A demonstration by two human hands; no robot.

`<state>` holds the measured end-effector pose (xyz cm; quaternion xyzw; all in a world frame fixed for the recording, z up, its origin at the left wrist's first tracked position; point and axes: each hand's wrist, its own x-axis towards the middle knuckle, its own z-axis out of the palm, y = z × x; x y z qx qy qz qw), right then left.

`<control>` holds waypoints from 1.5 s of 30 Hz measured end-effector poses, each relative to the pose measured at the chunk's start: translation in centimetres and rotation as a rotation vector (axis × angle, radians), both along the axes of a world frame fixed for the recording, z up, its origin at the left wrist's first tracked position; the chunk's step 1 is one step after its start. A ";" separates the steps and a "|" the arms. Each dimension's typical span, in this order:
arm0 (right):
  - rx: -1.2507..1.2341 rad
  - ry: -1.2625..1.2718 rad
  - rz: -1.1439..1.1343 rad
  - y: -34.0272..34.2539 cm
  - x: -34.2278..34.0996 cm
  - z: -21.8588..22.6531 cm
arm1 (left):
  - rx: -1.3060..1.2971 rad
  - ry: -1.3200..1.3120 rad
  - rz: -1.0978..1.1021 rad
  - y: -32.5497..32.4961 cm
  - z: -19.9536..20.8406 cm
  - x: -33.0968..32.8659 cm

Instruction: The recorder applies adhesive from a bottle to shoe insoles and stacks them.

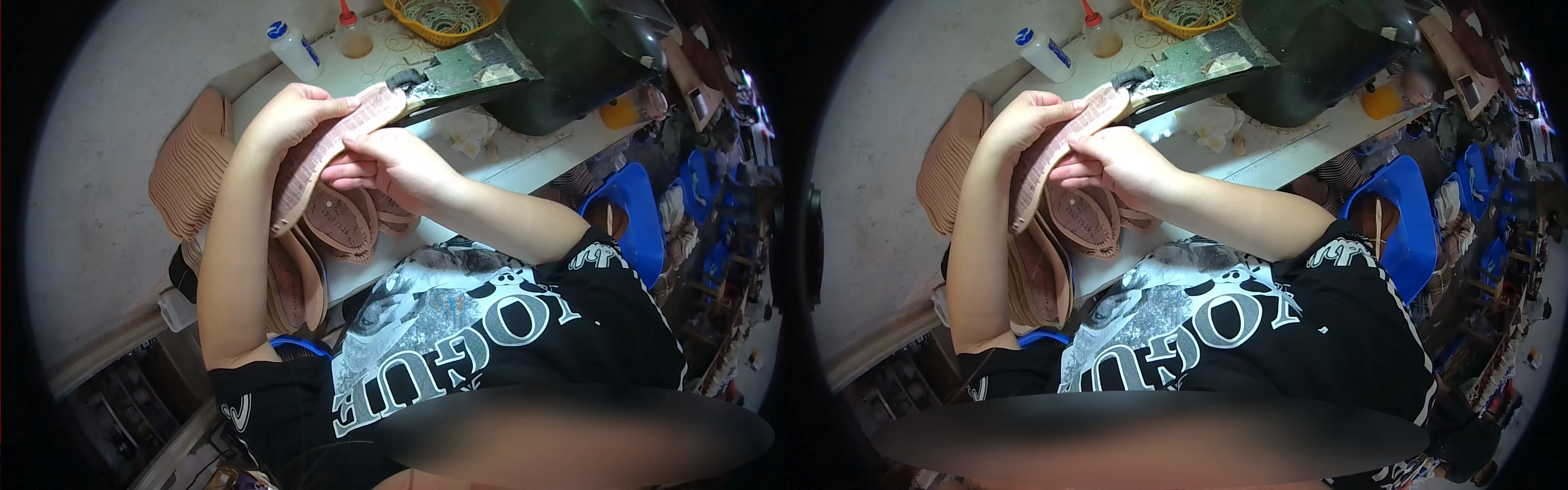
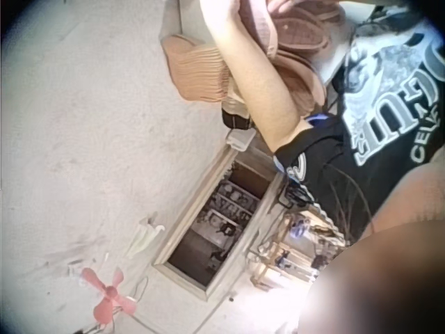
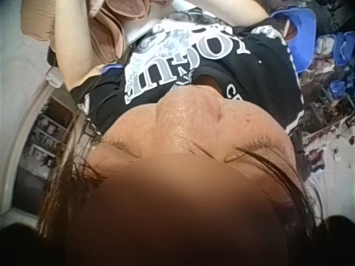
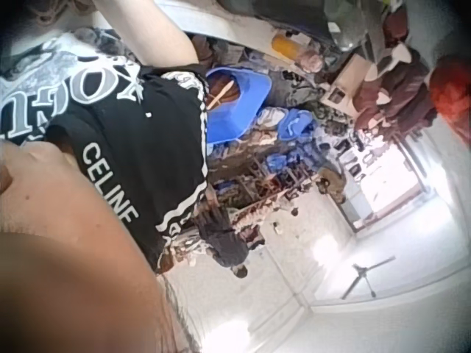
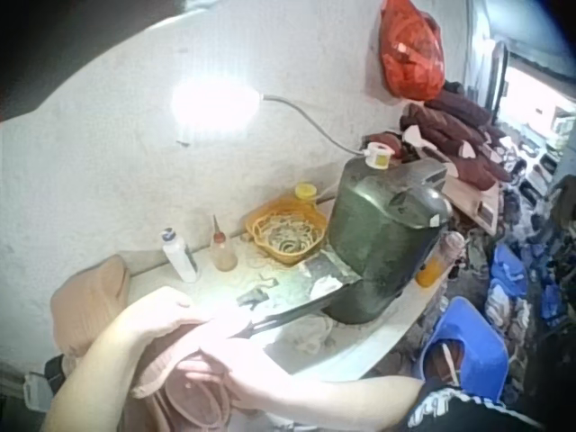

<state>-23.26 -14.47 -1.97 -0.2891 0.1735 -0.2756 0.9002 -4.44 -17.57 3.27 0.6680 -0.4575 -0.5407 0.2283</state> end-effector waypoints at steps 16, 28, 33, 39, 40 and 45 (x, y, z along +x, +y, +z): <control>-0.121 0.234 0.032 -0.8 -2.2 1.4 | -0.229 0.176 0.298 4.1 -2.7 -1.8; -0.603 0.283 0.188 3.6 -2.6 -1.4 | -0.499 0.106 0.895 12.0 -8.1 5.6; -0.565 0.237 0.256 3.3 -3.1 -0.3 | -0.377 -0.476 0.552 13.8 -11.6 4.8; -0.162 -0.031 0.357 2.7 -4.2 -0.3 | -0.361 -0.819 0.062 23.9 -9.3 -1.6; -0.124 -0.093 0.360 2.6 -3.9 -0.2 | -0.354 -0.897 0.045 24.6 -9.0 -2.4; -0.274 0.027 0.404 1.6 -3.0 1.7 | -0.049 -0.794 0.201 25.5 -6.9 -1.3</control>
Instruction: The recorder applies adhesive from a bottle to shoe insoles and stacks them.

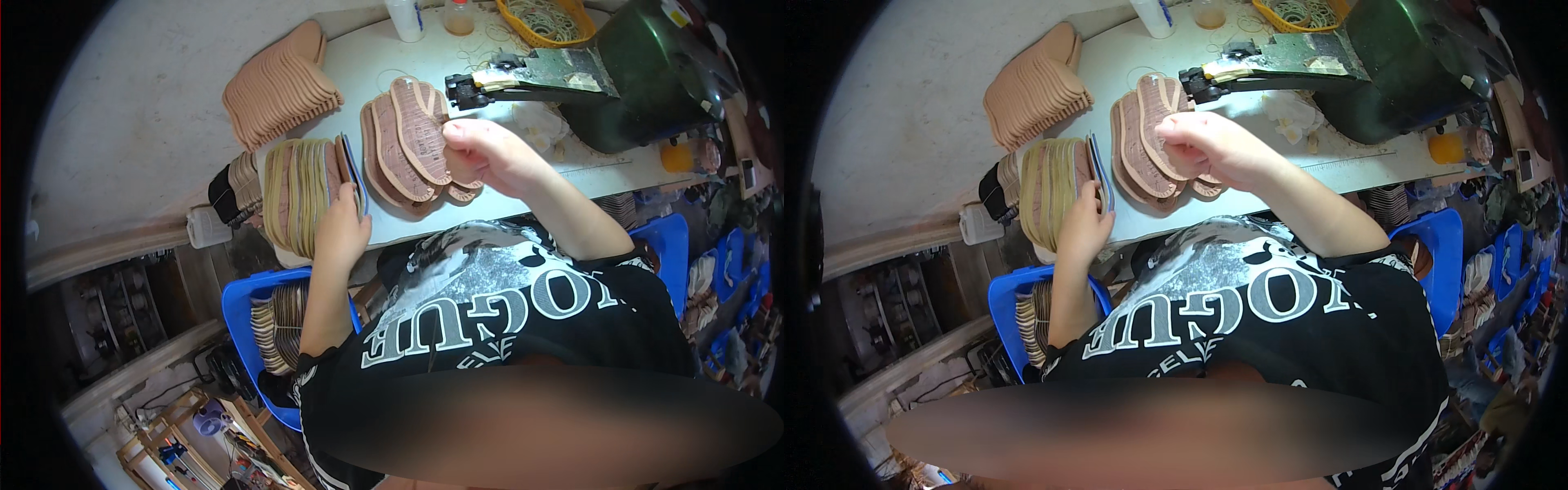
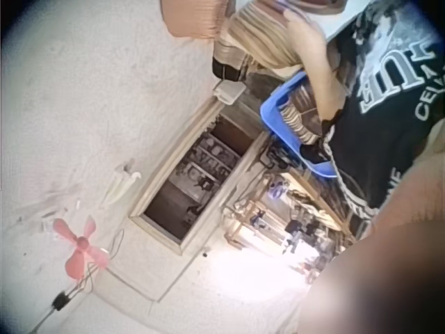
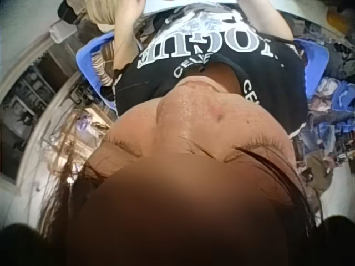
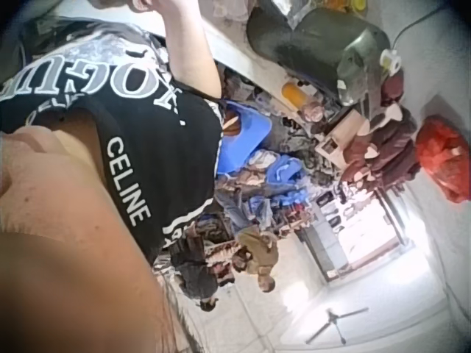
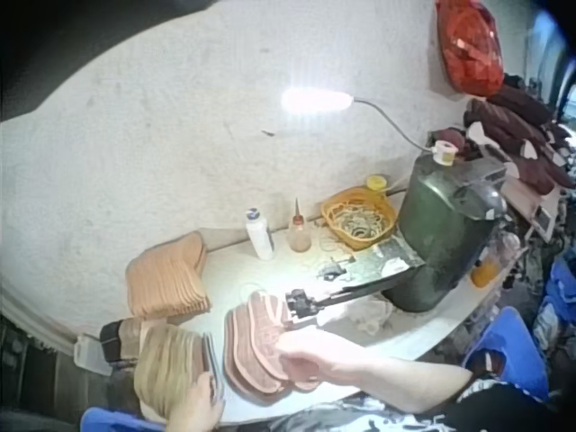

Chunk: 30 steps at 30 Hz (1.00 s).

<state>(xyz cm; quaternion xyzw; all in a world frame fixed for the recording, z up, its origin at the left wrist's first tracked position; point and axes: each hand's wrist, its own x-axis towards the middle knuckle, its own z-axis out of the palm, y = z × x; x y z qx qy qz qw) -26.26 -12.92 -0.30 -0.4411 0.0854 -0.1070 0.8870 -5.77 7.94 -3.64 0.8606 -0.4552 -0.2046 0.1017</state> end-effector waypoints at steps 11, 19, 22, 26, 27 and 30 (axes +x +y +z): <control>-0.343 0.153 0.083 -3.5 -4.3 2.5 | -0.246 -0.118 0.114 2.3 -1.1 7.5; -0.051 0.148 0.051 -2.6 -6.1 -3.0 | -0.780 0.333 0.514 1.1 0.0 6.5; -0.036 0.224 -0.024 -3.2 -5.8 -3.0 | -1.081 0.462 0.479 -0.7 2.3 4.5; -0.219 0.221 -0.103 -3.0 -3.0 -1.5 | -1.224 0.631 0.367 -5.6 4.7 -0.8; -0.294 0.164 -0.151 -2.5 -2.0 -1.0 | -1.255 0.661 0.325 -7.0 4.9 -2.4; -0.258 -0.048 -0.307 -1.6 -0.5 0.6 | -1.270 0.846 0.155 -10.7 4.8 -6.7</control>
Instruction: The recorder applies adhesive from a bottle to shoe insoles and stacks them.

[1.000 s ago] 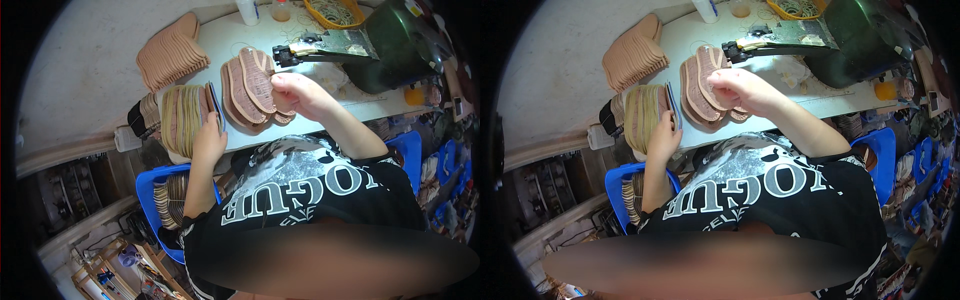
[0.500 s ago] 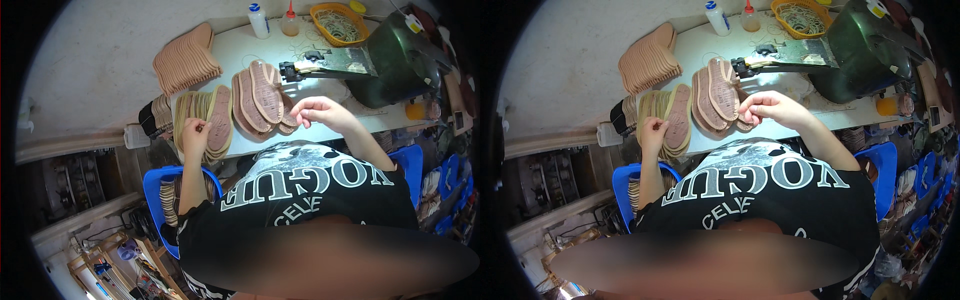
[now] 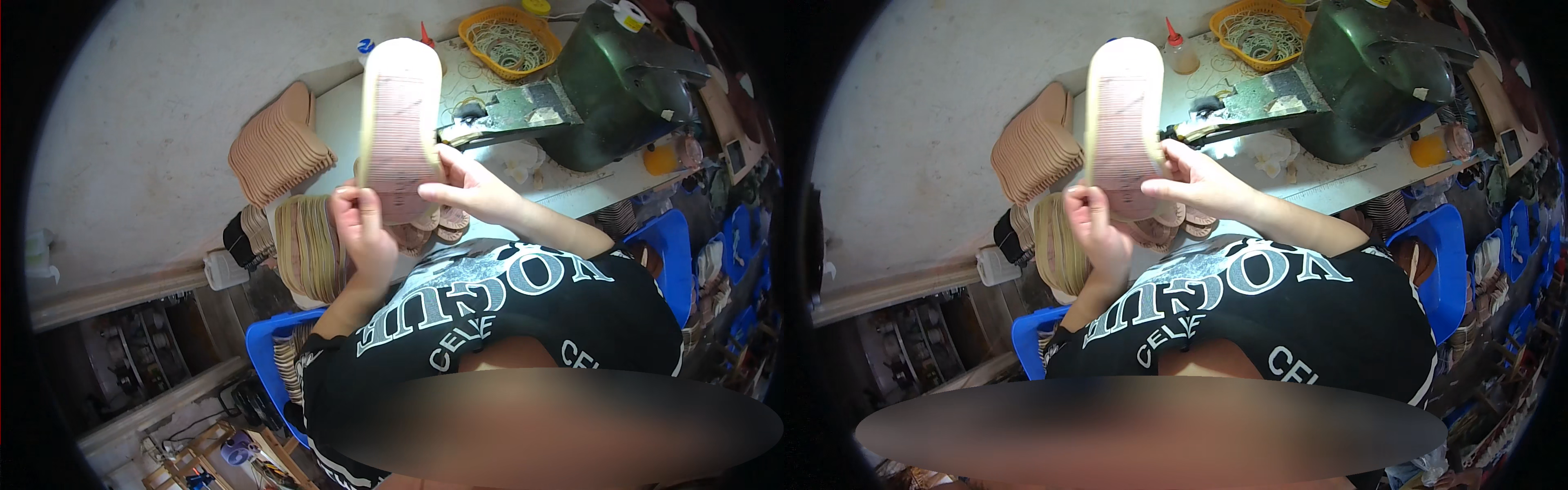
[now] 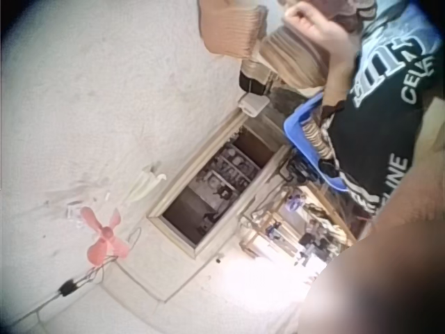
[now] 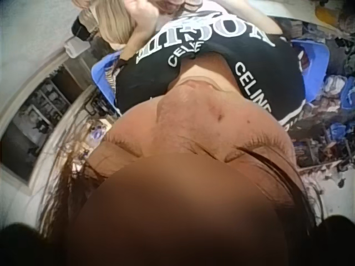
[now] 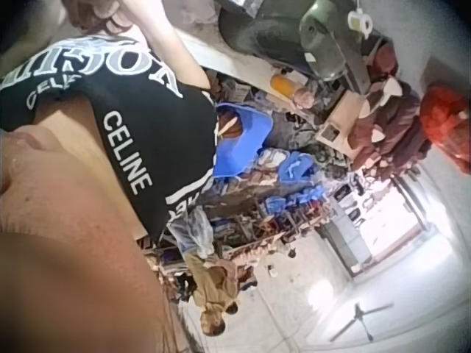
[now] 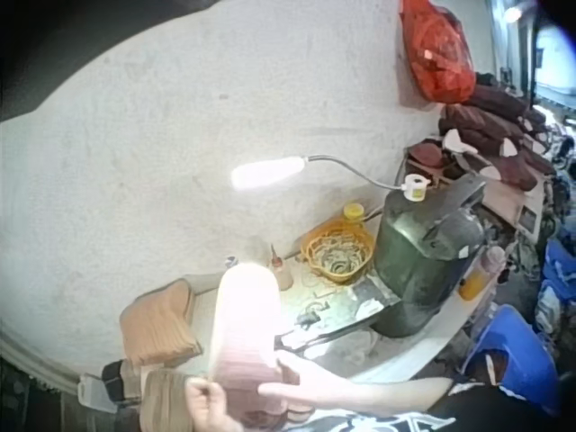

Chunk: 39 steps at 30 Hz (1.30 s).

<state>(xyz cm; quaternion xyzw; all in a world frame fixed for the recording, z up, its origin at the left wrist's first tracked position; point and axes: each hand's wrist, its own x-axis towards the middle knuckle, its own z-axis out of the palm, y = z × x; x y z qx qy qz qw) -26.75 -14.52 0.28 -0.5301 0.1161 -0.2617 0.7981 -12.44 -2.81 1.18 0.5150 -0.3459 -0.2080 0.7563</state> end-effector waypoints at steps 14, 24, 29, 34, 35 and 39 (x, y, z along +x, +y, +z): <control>0.405 -0.062 0.373 -4.8 -1.3 -1.4 | 0.139 0.484 -0.706 -8.2 1.7 1.2; -0.096 0.260 0.206 -5.9 -1.8 0.0 | 0.188 0.051 -0.367 -8.0 -0.3 0.4; -0.198 0.321 0.129 -5.3 -1.5 0.1 | 0.247 0.068 -0.332 -8.5 0.1 0.1; -0.037 0.344 0.231 -4.0 -2.8 -1.9 | 0.214 0.231 -0.231 -10.7 -0.6 2.1; 0.050 0.390 0.238 -3.6 -3.5 -2.2 | 0.196 0.215 -0.252 -11.3 -1.0 2.7; 0.228 0.215 0.120 -2.7 -5.1 -3.2 | 0.424 -0.116 -0.203 -13.7 -3.8 3.0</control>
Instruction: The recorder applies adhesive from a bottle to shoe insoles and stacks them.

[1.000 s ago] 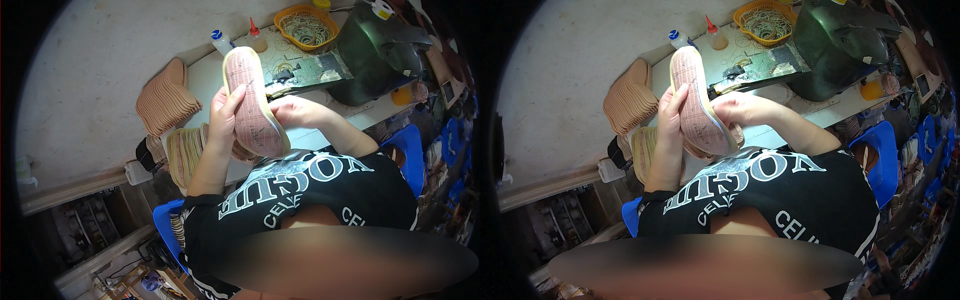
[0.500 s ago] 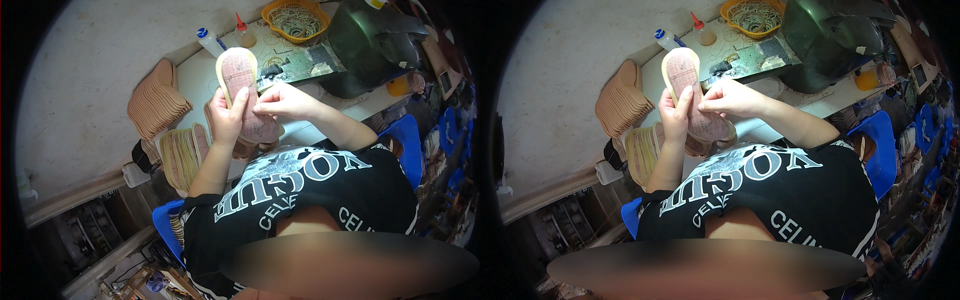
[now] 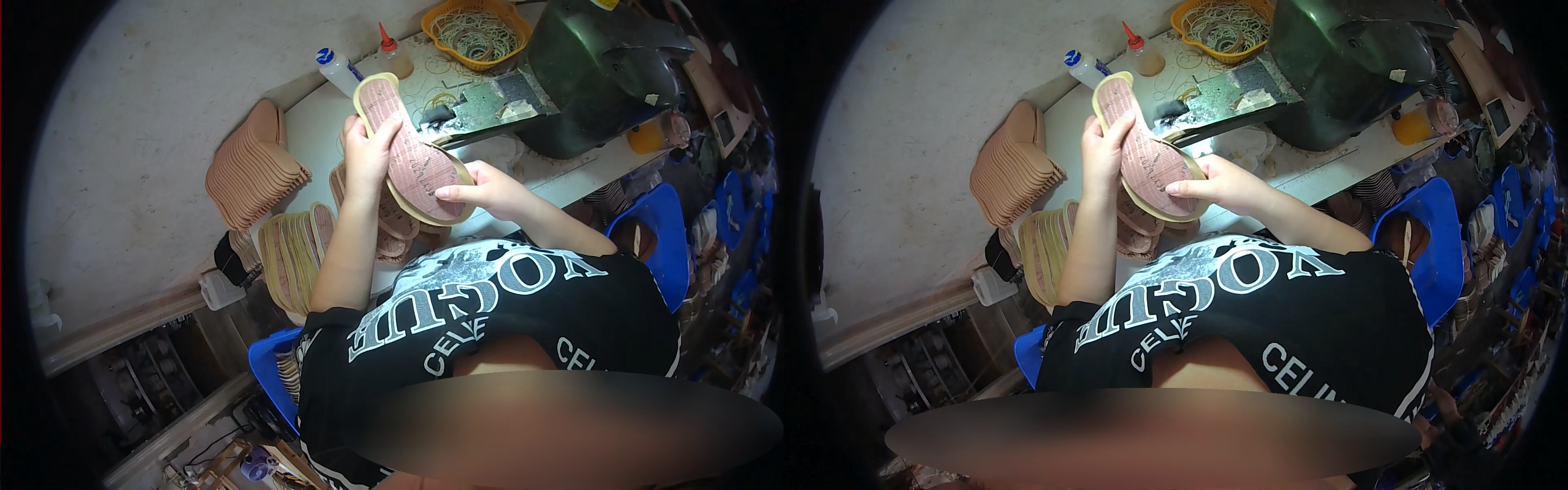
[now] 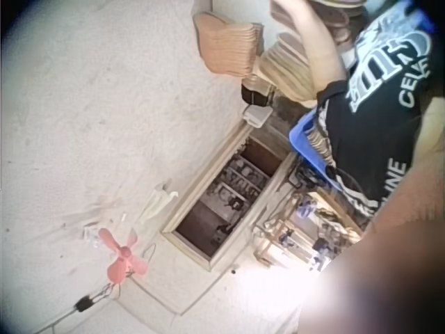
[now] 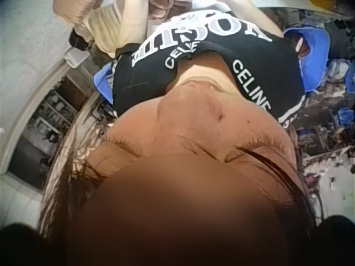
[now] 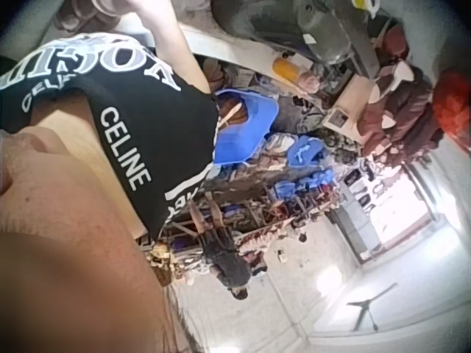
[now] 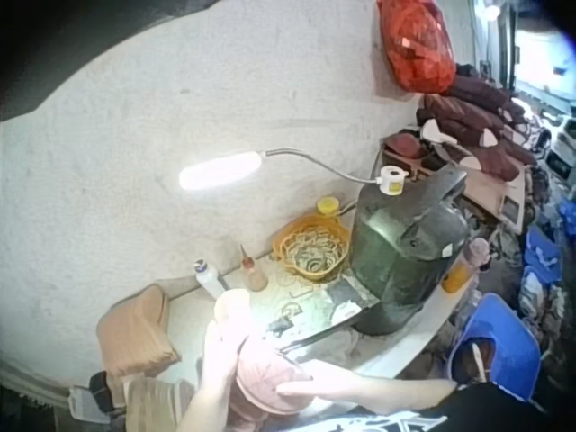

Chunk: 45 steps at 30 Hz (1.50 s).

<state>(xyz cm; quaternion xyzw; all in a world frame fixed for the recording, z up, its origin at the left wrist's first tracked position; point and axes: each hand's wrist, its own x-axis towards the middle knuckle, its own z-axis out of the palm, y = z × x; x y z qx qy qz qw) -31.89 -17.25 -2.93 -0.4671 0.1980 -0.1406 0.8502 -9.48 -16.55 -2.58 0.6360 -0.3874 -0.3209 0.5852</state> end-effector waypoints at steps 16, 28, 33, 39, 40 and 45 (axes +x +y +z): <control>0.233 0.028 -0.064 1.0 -0.8 0.1 | 0.098 0.215 -0.033 -2.4 -0.6 -0.9; 0.332 -0.014 -0.266 2.2 2.8 0.4 | 0.358 0.204 -0.153 -4.1 0.0 2.5; 0.342 -0.041 -0.330 1.9 3.8 0.9 | 0.010 -0.491 -0.185 -4.9 0.3 3.6; 0.328 -0.035 -0.370 1.4 4.1 1.6 | 0.211 -0.676 -1.108 -6.7 4.3 6.3; 0.321 -0.024 -0.376 1.4 4.2 1.7 | 0.251 -0.650 -1.128 -6.9 4.7 6.3; 0.351 0.012 -0.413 1.1 4.5 2.1 | 0.544 -0.320 -1.134 -6.7 6.3 5.8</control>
